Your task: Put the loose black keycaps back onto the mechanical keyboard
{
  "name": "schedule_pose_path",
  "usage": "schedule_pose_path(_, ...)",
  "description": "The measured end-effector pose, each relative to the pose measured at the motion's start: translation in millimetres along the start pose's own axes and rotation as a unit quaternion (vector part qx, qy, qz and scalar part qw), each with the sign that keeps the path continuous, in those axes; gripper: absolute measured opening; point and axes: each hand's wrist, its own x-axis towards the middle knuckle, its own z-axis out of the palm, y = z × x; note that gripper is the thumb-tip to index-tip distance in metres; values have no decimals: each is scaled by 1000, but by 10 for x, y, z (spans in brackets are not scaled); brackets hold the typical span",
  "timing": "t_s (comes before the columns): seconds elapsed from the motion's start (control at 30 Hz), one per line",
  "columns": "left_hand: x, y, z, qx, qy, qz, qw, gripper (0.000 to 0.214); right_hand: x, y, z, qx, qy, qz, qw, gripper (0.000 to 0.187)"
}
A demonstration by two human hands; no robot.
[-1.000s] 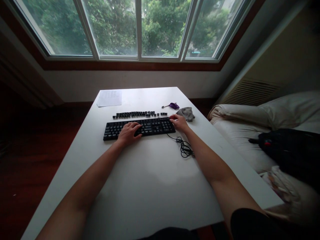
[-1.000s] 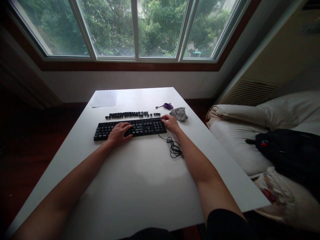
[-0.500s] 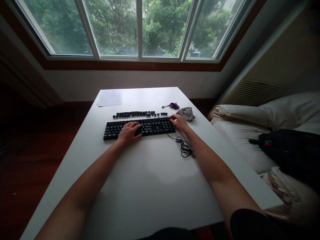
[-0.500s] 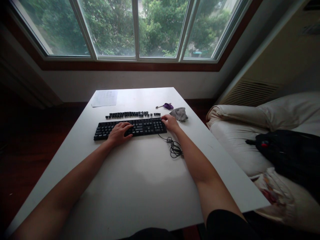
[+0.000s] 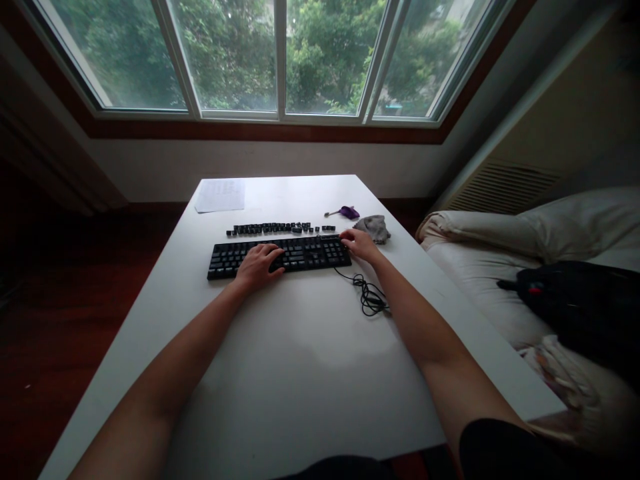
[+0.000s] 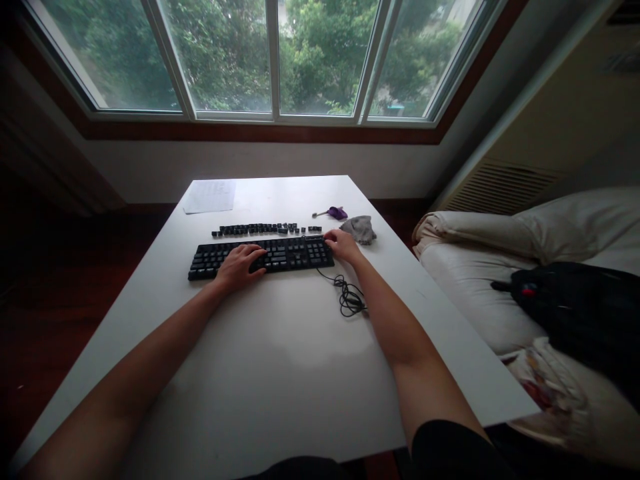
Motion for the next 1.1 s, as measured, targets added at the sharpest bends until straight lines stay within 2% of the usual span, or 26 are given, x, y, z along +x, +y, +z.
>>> schedule_pose_path(0.27,-3,4,-3,3,0,3,1000,52,-6,46,9,32,-6,29,999,18)
schedule_pose_path(0.57,-6,-8,9,11,3,7,1000,52,-17,-119,-14,-45,-4,0,999,21)
schedule_pose_path(0.7,-1,-5,0,8,-1,6,1000,52,-22,-158,-21,-46,-4,6,999,18)
schedule_pose_path(0.9,0,4,-13,2,-1,5,1000,51,-10,-79,108,21,45,92,995,18)
schedule_pose_path(1.0,1,6,-9,1,-2,4,1000,51,10,-16,181,93,42,145,984,21)
schedule_pose_path(1.1,1,10,-6,2,0,4,1000,51,32,17,198,167,24,162,972,22)
